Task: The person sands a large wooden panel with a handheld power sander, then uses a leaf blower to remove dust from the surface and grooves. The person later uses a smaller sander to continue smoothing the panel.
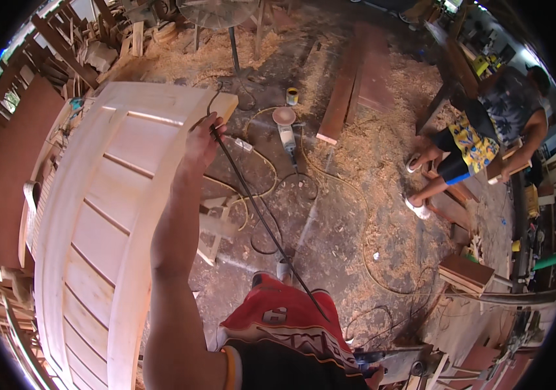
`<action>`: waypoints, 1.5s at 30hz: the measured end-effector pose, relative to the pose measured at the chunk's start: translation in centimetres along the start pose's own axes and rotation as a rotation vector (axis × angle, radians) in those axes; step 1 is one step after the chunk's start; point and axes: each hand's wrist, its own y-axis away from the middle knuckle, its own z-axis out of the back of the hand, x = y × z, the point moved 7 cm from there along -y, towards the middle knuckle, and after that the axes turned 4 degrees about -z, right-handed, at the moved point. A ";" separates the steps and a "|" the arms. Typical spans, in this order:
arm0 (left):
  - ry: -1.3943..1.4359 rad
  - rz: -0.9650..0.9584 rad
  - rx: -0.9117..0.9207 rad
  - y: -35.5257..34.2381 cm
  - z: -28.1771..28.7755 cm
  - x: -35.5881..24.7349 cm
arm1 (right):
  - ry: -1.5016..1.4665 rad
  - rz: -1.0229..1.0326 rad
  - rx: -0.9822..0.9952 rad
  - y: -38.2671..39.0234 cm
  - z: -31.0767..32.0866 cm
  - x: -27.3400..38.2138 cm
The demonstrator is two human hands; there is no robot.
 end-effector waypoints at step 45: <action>-0.277 -0.502 -0.644 -43.8 12.7 -18.3 | 1.370 0.765 1.475 61.3 -148.2 -1.6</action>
